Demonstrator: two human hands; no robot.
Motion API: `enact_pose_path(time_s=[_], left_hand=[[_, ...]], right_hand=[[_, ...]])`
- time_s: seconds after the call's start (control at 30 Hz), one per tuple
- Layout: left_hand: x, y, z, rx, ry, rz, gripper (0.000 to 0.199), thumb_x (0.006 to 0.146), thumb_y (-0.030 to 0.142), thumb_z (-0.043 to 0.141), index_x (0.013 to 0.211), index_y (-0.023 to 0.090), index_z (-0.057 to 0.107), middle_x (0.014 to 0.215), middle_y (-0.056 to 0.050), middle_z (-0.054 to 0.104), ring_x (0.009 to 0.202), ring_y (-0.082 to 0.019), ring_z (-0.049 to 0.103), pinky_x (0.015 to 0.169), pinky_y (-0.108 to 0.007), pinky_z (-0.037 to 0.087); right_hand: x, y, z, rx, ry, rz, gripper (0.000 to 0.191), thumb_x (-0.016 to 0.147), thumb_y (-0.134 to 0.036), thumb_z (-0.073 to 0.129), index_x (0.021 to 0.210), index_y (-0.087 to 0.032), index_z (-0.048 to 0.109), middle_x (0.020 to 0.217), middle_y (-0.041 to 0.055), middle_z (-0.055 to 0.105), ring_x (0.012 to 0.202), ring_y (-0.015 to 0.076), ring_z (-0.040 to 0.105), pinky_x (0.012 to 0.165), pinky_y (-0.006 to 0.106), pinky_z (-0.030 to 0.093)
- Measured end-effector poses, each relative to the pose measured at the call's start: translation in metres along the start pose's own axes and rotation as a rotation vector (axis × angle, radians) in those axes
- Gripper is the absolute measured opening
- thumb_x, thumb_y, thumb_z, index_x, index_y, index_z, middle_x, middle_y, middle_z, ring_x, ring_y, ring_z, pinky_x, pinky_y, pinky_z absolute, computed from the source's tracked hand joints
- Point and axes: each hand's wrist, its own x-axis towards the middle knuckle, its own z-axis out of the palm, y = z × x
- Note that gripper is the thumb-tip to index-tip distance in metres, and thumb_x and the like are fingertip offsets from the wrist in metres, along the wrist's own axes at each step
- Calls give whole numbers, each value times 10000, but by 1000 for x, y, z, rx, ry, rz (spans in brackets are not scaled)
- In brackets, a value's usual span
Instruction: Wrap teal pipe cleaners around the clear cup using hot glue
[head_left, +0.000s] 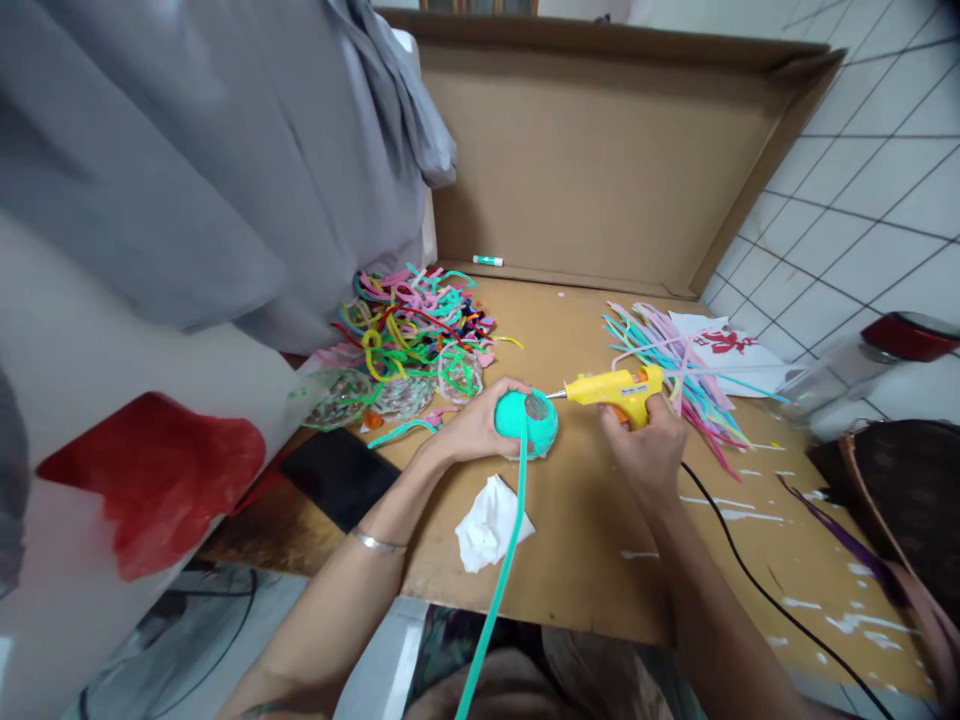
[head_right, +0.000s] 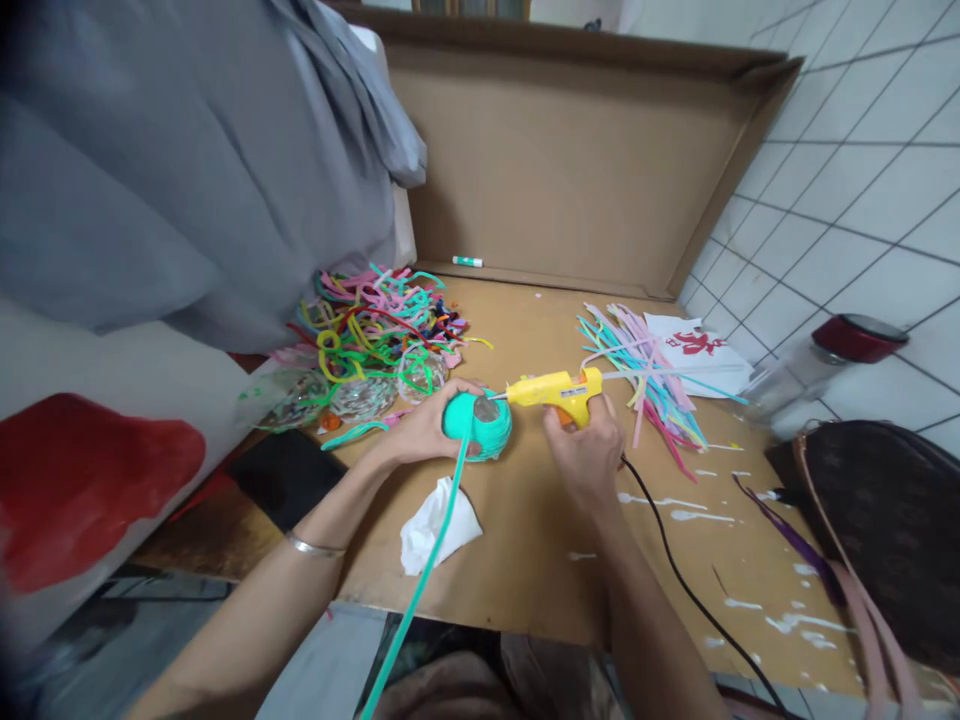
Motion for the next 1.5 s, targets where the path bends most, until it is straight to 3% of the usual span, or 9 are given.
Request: enact_pose_path(time_s=[0.27, 0.57, 0.83, 1.2, 1.5], left_hand=[[-1, 6, 1, 3, -3, 5, 676, 578, 311, 860, 1156, 211, 524, 1338, -102, 568, 1227, -292, 560, 1043, -412, 440], [-2, 6, 4, 20, 23, -6, 482, 806, 534, 664, 1162, 228, 557, 1340, -85, 587, 1205, -266, 571, 1016, -386, 471], [-9, 13, -1, -10, -20, 4, 515, 933, 645, 397, 1212, 238, 547, 1315, -79, 605, 1227, -265, 560, 1038, -389, 459], [-6, 9, -1, -18, -26, 4, 667, 911, 733, 289, 1261, 240, 571, 1293, -86, 647, 1264, -283, 525, 1063, -414, 422], [-7, 7, -1, -52, -35, 7, 636, 928, 708, 289, 1242, 237, 578, 1343, -77, 618, 1245, -270, 552, 1053, -396, 438]], right_hand=[[-8, 1, 1, 42, -134, 80, 283, 712, -517, 569, 690, -242, 506, 567, -25, 477, 534, 159, 412, 548, 301, 361], [-8, 3, 4, 48, -128, 117, 288, 693, -521, 569, 685, -241, 501, 568, -19, 495, 536, 166, 428, 559, 310, 364], [-16, 6, 9, -51, -52, -44, 227, 760, -447, 558, 777, -221, 552, 689, 27, 583, 638, 199, 516, 600, 316, 399], [-21, 6, 8, -83, -20, -204, 159, 838, -360, 559, 861, -203, 563, 780, 47, 622, 712, 208, 556, 618, 307, 399], [-20, 7, 3, -53, -66, -266, 111, 859, -303, 555, 912, -205, 564, 817, 44, 614, 745, 205, 557, 637, 303, 403]])
